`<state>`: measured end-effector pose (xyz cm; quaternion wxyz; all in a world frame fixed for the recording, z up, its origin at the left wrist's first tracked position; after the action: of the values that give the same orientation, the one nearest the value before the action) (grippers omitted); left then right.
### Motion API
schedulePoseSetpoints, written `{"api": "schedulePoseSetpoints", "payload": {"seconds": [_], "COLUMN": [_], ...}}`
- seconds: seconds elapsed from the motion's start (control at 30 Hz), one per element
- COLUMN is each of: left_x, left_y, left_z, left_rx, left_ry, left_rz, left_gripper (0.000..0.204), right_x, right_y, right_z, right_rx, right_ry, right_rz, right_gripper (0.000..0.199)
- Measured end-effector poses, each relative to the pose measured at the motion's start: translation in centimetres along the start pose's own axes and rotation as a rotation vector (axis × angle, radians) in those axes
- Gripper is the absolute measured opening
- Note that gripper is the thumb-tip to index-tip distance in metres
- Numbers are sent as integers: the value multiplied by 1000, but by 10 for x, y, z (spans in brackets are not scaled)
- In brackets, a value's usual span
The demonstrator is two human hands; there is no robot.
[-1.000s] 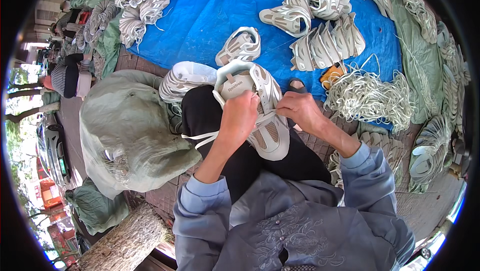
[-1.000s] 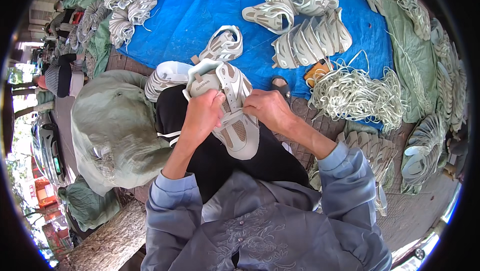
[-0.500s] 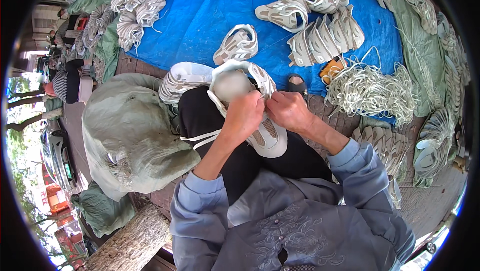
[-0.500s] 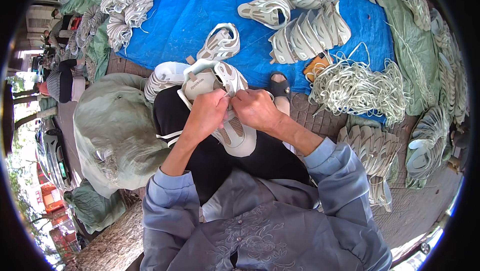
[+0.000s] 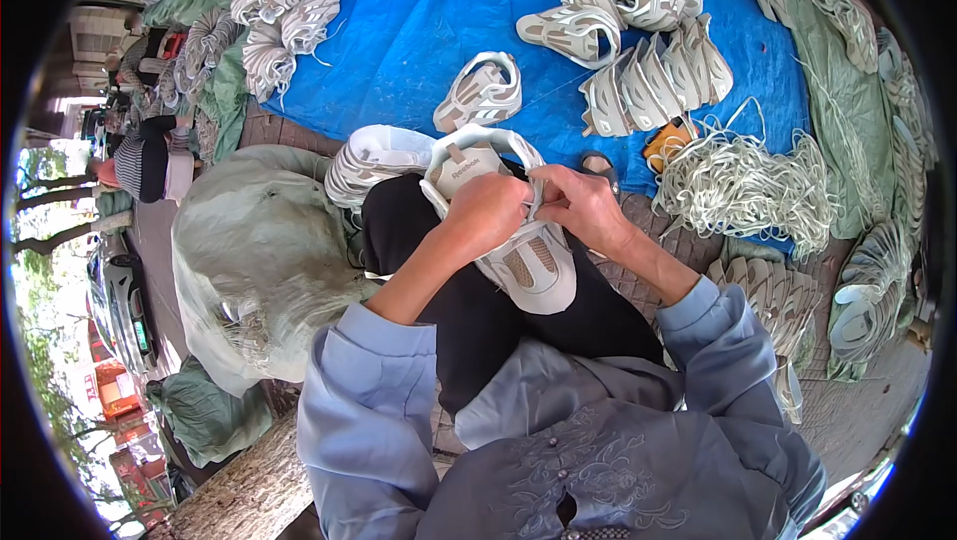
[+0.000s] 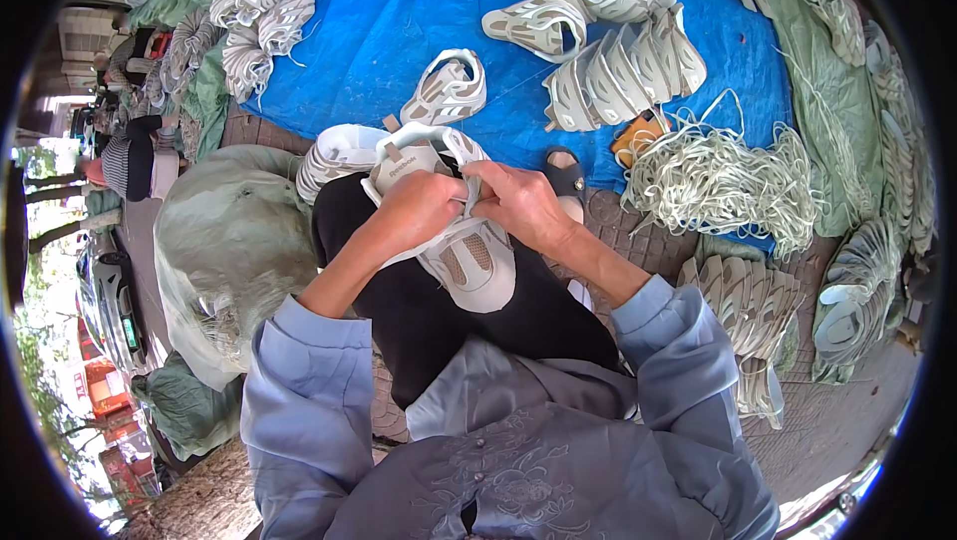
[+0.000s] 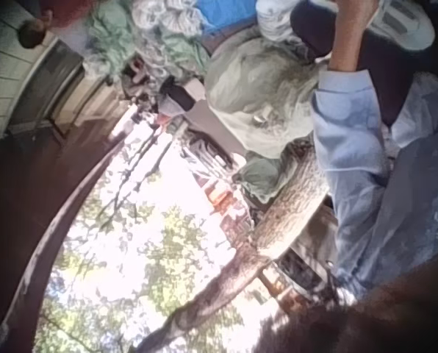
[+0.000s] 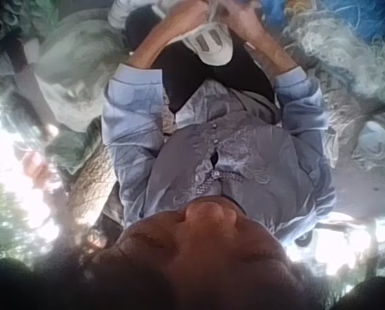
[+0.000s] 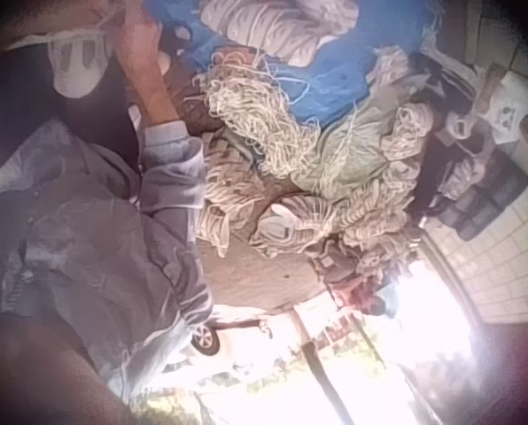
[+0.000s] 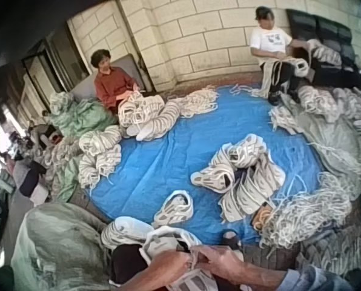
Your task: The person sits on a blue tarp outdoors and threads white shoelaces through the eyelets of a white sneaker. They repeatedly pull the laces through the holes, adjust the tension, and arrange the laces on the shoe's surface.
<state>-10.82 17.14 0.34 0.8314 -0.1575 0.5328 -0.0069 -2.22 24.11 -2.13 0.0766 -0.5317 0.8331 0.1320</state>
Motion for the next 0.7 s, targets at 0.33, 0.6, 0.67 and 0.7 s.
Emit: {"api": "schedulePoseSetpoints", "payload": {"seconds": [0.33,0.6,0.67,0.7], "left_x": [-58,-125,-119,-122], "left_y": [-51,-102,-90,-91], "left_z": [10,6,19,19], "left_rx": [171,-71,26,43], "left_ry": [684,153,248,343], "left_rz": [458,781,745,808], "left_gripper": [10,9,10,11], "right_x": [3,33,54,62], "right_y": [10,17,20,19], "right_z": [-21,-82,-87,-88], "right_rx": [-327,-290,-362,-452], "right_ry": [-239,-14,-110,-180], "right_rz": [-182,-257,-299,-334], "right_gripper": [36,33,18,14]}}
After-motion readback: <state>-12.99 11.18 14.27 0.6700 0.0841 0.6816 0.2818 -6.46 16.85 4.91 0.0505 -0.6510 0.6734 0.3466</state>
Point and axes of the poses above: each hand's wrist, its own y-axis towards the middle knuckle, its own x-axis out of the palm, z = x × y, the point moved 6 cm from there along y, towards the middle knuckle, and after that the axes turned 4 degrees about y, right-handed, at the moved point
